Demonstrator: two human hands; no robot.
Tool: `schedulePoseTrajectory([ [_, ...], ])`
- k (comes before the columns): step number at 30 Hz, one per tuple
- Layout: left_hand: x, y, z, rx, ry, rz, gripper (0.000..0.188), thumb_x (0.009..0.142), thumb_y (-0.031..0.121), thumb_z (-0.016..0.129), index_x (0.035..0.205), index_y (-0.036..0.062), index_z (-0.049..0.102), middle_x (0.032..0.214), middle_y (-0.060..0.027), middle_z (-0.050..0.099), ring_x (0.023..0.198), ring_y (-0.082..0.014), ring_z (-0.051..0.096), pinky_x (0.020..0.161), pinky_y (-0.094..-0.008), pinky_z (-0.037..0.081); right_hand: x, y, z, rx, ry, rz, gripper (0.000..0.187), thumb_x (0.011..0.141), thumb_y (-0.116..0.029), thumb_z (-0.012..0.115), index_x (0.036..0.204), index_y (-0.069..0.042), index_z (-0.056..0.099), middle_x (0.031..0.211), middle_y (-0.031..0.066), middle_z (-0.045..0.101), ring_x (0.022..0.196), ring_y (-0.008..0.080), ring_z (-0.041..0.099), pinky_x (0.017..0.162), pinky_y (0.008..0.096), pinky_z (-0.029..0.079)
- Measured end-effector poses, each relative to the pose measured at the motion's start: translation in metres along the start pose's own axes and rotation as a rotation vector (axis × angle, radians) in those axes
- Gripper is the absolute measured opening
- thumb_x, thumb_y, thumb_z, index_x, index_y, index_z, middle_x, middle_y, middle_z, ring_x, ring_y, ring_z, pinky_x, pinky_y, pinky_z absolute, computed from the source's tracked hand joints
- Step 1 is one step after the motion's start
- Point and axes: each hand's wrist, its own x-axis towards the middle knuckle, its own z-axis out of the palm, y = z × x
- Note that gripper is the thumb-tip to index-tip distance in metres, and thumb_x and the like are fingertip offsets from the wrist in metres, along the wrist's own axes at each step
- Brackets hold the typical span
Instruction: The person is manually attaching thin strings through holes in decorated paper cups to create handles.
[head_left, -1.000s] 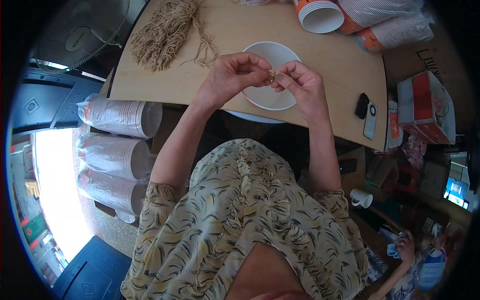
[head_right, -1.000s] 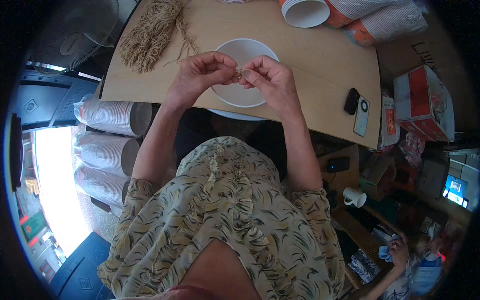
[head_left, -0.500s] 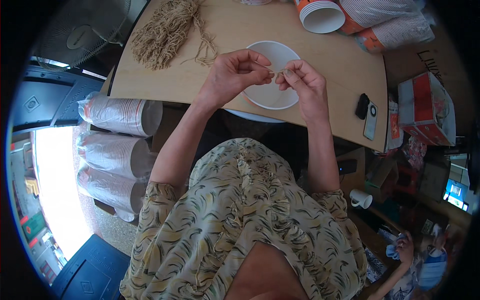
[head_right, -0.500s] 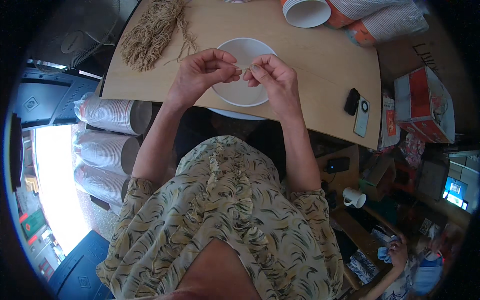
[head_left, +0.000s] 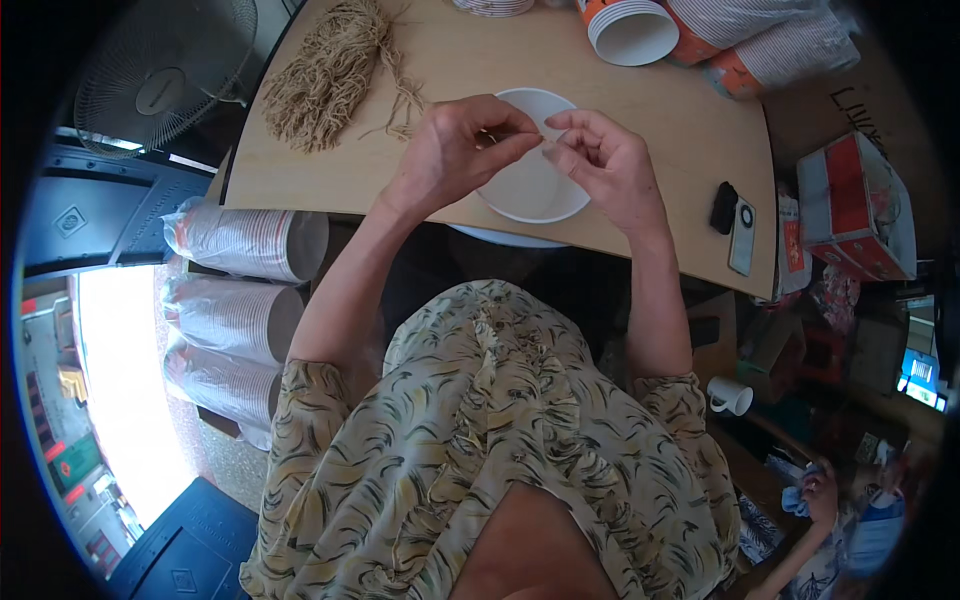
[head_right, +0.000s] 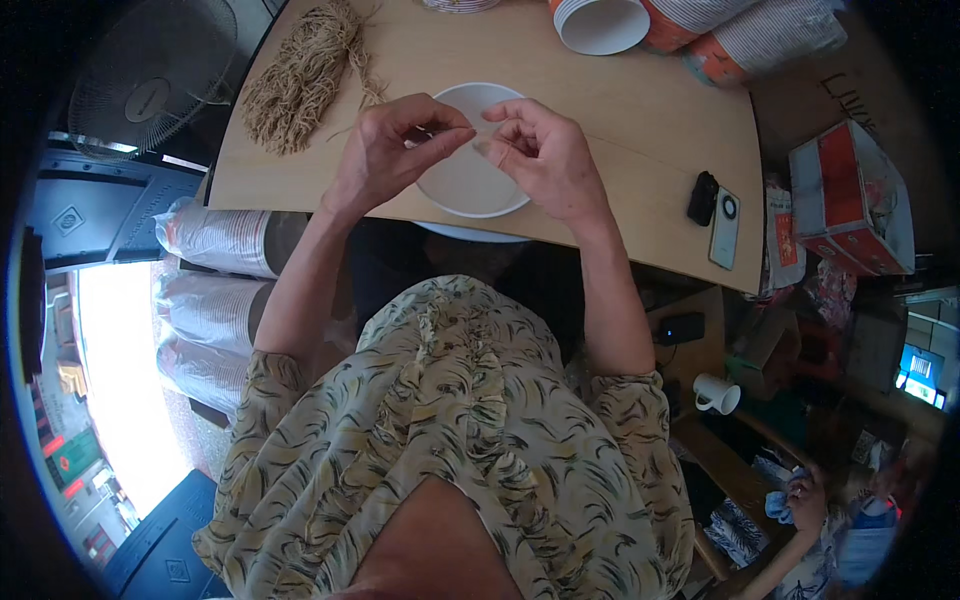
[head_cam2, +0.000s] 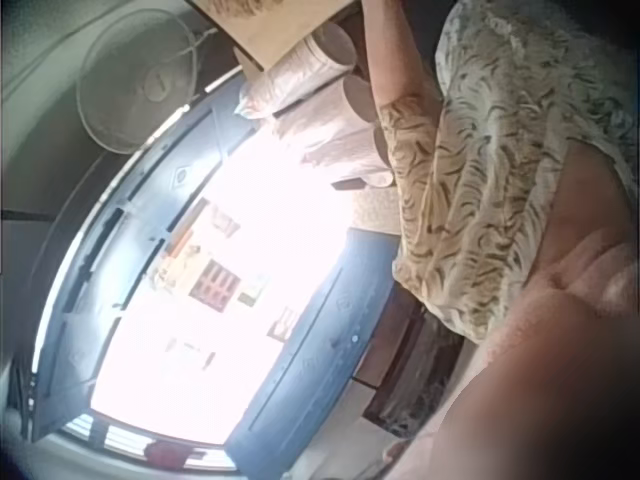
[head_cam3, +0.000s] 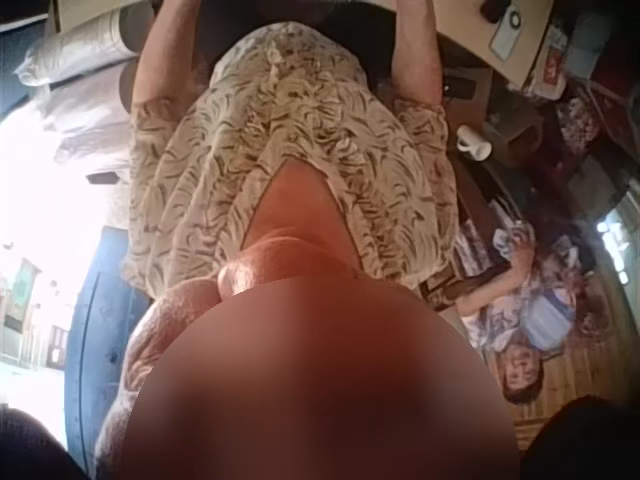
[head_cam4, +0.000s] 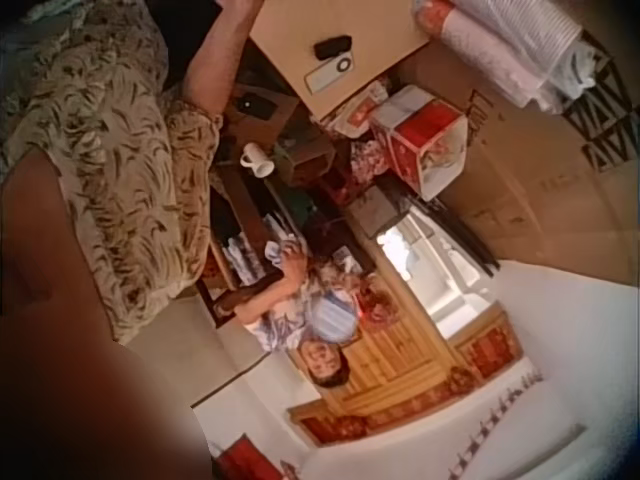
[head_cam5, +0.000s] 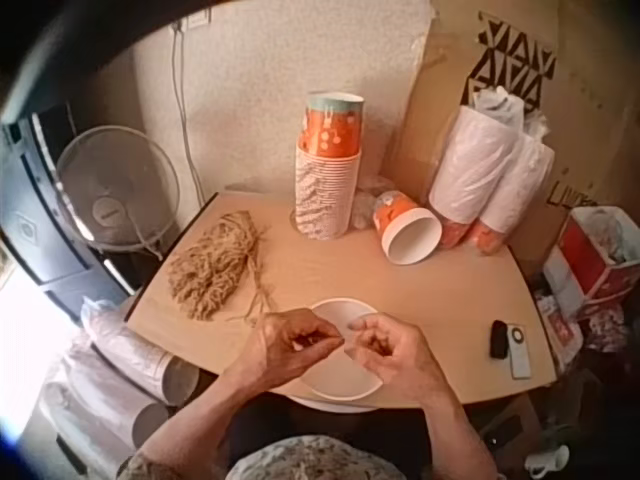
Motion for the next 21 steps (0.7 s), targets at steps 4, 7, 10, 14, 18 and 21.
schedulePoseTrajectory([
  [4, -0.002, 0.011, -0.007, 0.188, -0.042, 0.108, 0.010, 0.086, 0.009, 0.076, 0.092, 0.0021, 0.072, 0.083, -0.0076, 0.070, 0.076, -0.0198, 0.070, 0.067, -0.0311, 0.056, -0.003, 0.008, -0.007, -0.009, -0.037, 0.020, 0.016, 0.089, -0.003, 0.072, 0.102, 0.003, 0.064, 0.082, -0.0020, 0.063, 0.073, 0.0027, 0.056, 0.066, 0.0198, 0.045],
  [7, -0.009, 0.003, -0.010, 0.287, 0.003, 0.183, 0.009, 0.084, 0.008, 0.076, 0.089, 0.0019, 0.071, 0.089, -0.0091, 0.071, 0.086, -0.0230, 0.070, 0.072, -0.0343, 0.056, -0.008, 0.015, -0.019, 0.088, -0.007, -0.006, 0.016, 0.091, -0.006, 0.069, 0.106, -0.001, 0.064, 0.090, 0.0005, 0.063, 0.077, 0.0068, 0.057, 0.075, 0.0227, 0.047],
  [10, -0.022, -0.013, -0.014, 0.303, 0.116, 0.110, 0.011, 0.082, 0.008, 0.076, 0.088, 0.0016, 0.071, 0.096, -0.0108, 0.071, 0.092, -0.0239, 0.070, 0.077, -0.0362, 0.056, -0.014, 0.030, -0.033, 0.517, 0.166, -0.147, 0.008, 0.092, -0.002, 0.063, 0.100, -0.002, 0.064, 0.089, 0.0013, 0.062, 0.077, 0.0099, 0.059, 0.072, 0.0272, 0.049],
  [14, -0.032, -0.027, -0.014, 0.289, 0.157, 0.028, 0.010, 0.081, 0.008, 0.075, 0.087, 0.0010, 0.070, 0.102, -0.0127, 0.072, 0.091, -0.0242, 0.071, 0.079, -0.0364, 0.056, -0.012, 0.048, -0.056, 1.042, 0.016, -0.256, 0.005, 0.098, -0.015, 0.060, 0.097, -0.010, 0.059, 0.086, 0.0003, 0.051, 0.084, 0.0153, 0.050, 0.092, 0.0397, 0.042],
  [18, -0.035, -0.042, -0.003, 0.096, 0.170, -0.172, 0.018, 0.080, 0.007, 0.071, 0.097, 0.0003, 0.068, 0.104, -0.0153, 0.072, 0.094, -0.0266, 0.071, 0.084, -0.0382, 0.056, -0.010, 0.049, -0.041, 1.133, 0.109, -0.241, 0.014, 0.098, -0.023, 0.062, 0.092, -0.012, 0.056, 0.082, -0.0008, 0.044, 0.085, 0.0153, 0.046, 0.096, 0.0397, 0.037],
  [21, -0.025, -0.029, 0.006, 0.125, 0.121, -0.229, 0.036, 0.082, 0.008, 0.069, 0.117, 0.0012, 0.063, 0.106, -0.0190, 0.071, 0.097, -0.0328, 0.071, 0.087, -0.0411, 0.056, -0.006, 0.042, -0.037, 1.114, 0.133, -0.301, 0.016, 0.095, -0.022, 0.066, 0.091, -0.012, 0.054, 0.083, -0.0006, 0.045, 0.085, 0.0169, 0.047, 0.095, 0.0391, 0.038],
])
